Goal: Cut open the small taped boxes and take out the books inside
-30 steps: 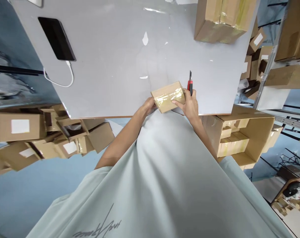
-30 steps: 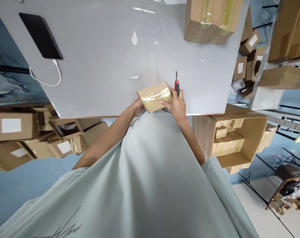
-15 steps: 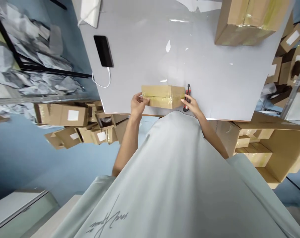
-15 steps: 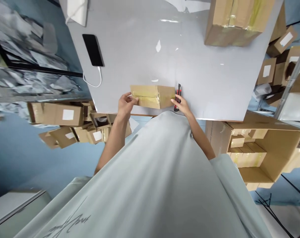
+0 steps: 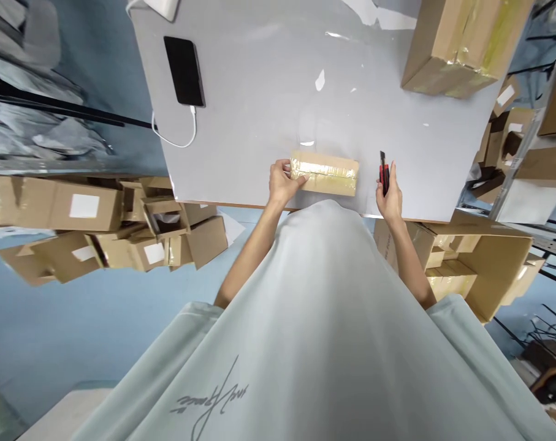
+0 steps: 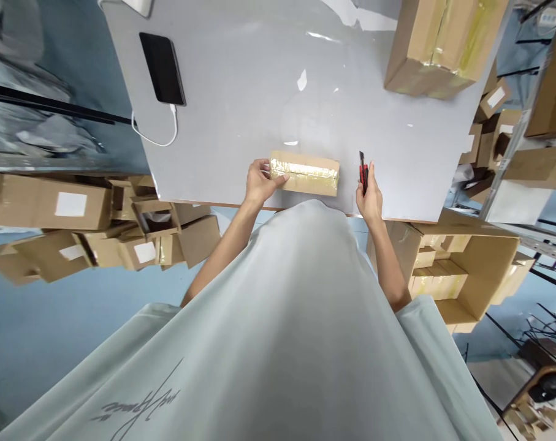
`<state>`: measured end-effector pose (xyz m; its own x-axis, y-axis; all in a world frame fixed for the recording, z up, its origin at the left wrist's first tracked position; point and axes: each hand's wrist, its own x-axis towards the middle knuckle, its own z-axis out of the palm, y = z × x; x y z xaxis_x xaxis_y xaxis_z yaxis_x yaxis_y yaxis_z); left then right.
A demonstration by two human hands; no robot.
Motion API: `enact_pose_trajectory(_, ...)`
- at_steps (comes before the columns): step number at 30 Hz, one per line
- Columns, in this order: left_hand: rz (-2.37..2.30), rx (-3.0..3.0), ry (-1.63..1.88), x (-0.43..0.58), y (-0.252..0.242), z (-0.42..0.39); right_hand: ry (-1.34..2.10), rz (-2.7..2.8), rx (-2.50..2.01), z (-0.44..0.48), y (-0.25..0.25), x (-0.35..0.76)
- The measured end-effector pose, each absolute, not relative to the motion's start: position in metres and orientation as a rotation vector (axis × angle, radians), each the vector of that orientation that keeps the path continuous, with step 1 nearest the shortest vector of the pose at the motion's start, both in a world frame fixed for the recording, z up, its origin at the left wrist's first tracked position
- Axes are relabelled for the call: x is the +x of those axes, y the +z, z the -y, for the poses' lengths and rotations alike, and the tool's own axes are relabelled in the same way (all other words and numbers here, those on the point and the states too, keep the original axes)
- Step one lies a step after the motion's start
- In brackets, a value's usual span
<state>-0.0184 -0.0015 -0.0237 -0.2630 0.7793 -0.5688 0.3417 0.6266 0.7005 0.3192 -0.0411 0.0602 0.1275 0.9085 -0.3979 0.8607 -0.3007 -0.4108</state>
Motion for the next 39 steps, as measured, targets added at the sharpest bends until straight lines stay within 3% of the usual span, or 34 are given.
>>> enact_pose_trajectory(6,-1.618,0.786,0.636,-0.042,-0.028,0.0,0.948,2.382,-2.086,0.022,0.105,0.252)
enact_pose_trajectory(14,-1.44,0.773,0.663,-0.051,-0.05,0.005,0.985,3.135,-1.782,-0.012,0.123,0.165)
enact_pose_trajectory(29,-1.336,0.795,0.67,-0.051,-0.054,0.007,0.877,3.365,-1.869,-0.022,0.149,0.128)
enact_pose_trajectory(39,-1.276,1.126,0.777,-0.046,-0.024,0.008,0.793,3.429,-1.797,-0.037,0.155,0.112)
